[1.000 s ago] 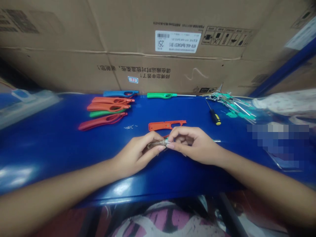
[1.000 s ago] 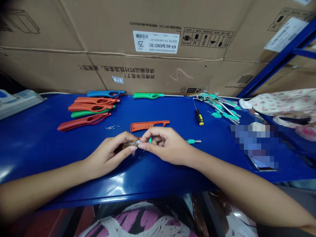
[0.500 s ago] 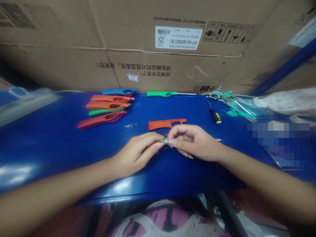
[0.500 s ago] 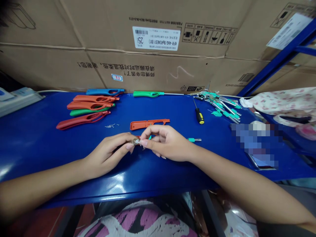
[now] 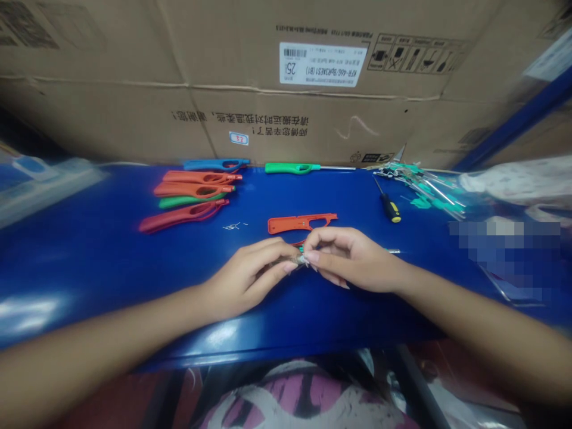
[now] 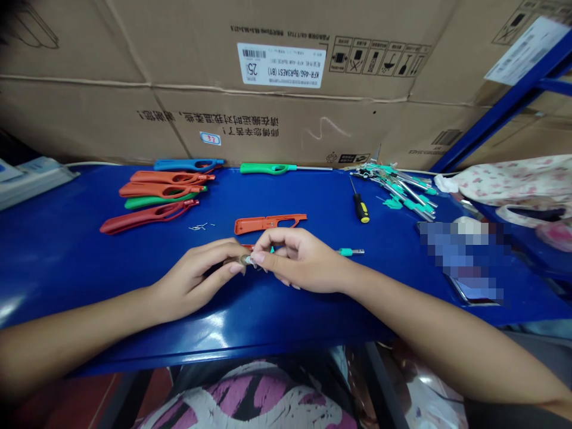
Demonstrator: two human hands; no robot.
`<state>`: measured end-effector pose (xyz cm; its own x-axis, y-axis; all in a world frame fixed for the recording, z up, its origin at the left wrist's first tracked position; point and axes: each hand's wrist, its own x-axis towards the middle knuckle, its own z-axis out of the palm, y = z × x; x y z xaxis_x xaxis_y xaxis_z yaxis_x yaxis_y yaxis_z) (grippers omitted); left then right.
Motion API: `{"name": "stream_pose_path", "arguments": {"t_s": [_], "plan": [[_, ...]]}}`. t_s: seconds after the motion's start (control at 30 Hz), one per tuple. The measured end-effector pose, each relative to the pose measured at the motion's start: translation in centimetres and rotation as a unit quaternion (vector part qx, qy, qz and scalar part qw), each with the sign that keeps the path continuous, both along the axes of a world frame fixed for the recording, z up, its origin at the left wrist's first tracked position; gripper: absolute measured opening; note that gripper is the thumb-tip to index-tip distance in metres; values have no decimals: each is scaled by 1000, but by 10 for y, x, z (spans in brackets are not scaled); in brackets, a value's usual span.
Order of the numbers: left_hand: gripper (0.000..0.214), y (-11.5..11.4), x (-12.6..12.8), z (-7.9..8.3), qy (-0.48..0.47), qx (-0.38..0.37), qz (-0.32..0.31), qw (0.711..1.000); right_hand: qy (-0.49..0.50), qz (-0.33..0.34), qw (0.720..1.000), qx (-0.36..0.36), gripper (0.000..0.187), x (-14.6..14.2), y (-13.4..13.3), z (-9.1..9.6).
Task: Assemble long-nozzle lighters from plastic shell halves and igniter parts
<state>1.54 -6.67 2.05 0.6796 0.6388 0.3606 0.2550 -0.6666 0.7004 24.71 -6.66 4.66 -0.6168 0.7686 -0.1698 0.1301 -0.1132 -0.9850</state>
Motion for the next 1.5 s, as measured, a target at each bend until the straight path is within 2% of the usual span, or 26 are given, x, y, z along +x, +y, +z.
{"name": "stream_pose_path", "arguments": {"t_s": [0.3, 0.67, 0.83, 0.9, 1.03, 1.13, 1.27, 1.37, 1.5], "plan": [[16, 0, 0, -1, -14, 7, -13, 1000, 0, 6, 1000, 2, 34, -3, -1, -1], [21, -1, 1, -6, -41, 60, -6, 997, 13, -10, 1000, -13, 36, -7, -6, -4], [22, -3, 2, -6, -41, 56, 18, 997, 4, -16, 1000, -22, 37, -7, -5, -5], [21, -4, 2, -5, -48, 52, 32, 997, -17, -27, 999, 4, 38, -7, -4, -4], [19, -5, 3, -2, -59, 38, 68, 995, -32, -83, 988, 124, 34, -6, -4, -1], [16, -5, 3, -1, -57, 35, 83, 994, -59, -79, 970, 221, 24, -4, -7, 0], [14, -4, 2, -1, -51, 34, 85, 994, -87, -66, 933, 344, 13, -3, -10, -2], [15, -5, 2, -2, -50, 36, 89, 994, -101, -71, 911, 394, 11, -3, -11, -4], [14, -4, 1, -2, -48, 28, 98, 994, -98, -64, 903, 414, 6, -2, -10, -4]]}}
